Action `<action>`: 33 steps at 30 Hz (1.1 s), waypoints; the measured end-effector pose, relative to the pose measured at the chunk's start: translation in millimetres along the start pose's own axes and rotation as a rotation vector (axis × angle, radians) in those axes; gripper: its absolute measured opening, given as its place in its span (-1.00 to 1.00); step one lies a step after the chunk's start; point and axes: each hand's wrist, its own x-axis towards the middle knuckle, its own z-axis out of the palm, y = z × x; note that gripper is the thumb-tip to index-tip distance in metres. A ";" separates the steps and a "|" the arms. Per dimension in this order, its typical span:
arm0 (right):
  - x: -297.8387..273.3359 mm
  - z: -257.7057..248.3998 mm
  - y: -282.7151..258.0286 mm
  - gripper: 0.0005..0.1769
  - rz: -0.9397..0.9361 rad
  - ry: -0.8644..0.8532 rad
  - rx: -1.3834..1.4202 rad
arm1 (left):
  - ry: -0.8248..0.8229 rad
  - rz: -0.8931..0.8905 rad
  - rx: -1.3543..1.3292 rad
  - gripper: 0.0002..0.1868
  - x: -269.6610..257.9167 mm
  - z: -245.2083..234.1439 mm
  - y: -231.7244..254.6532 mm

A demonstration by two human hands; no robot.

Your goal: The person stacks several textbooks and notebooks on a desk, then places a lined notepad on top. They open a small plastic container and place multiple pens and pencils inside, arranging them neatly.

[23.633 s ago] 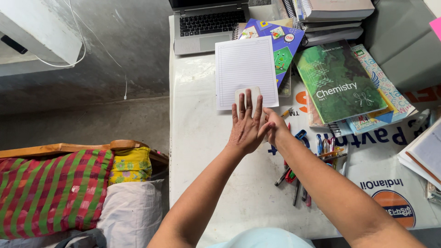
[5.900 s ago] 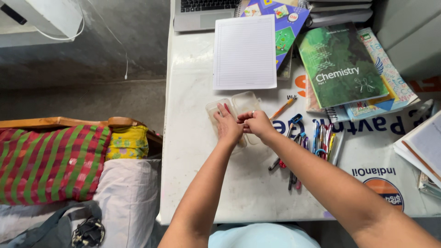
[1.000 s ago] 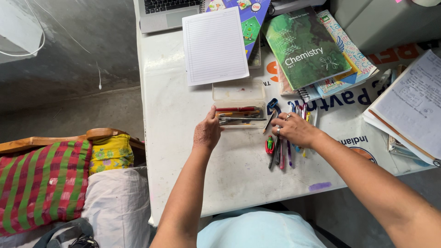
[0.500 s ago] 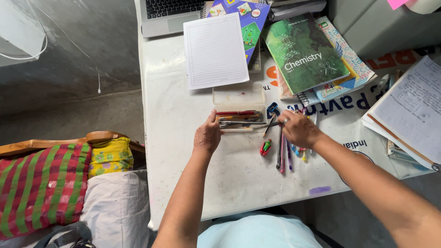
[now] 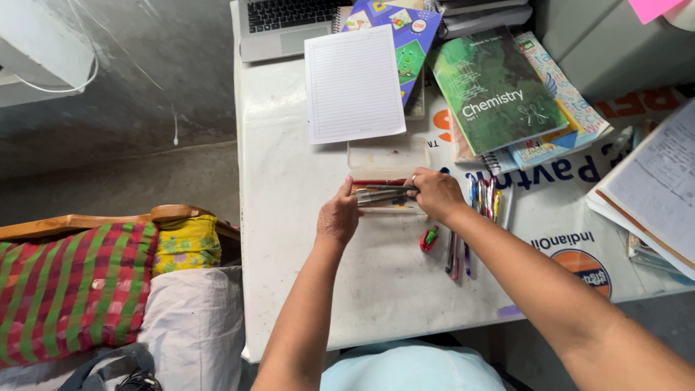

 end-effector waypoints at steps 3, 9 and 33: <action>8.5 7.7 3.7 -0.90 -0.036 0.031 -0.037 | 0.027 0.012 -0.015 -0.60 -0.8 0.3 -1.6; 12.9 8.2 -5.1 -0.84 -0.083 -0.021 -0.281 | 0.015 0.012 -0.013 -0.69 0.4 -0.5 -2.2; 13.6 19.6 -17.0 -0.70 -0.020 -0.335 0.146 | -0.072 -0.024 0.065 -0.70 5.4 -3.7 1.7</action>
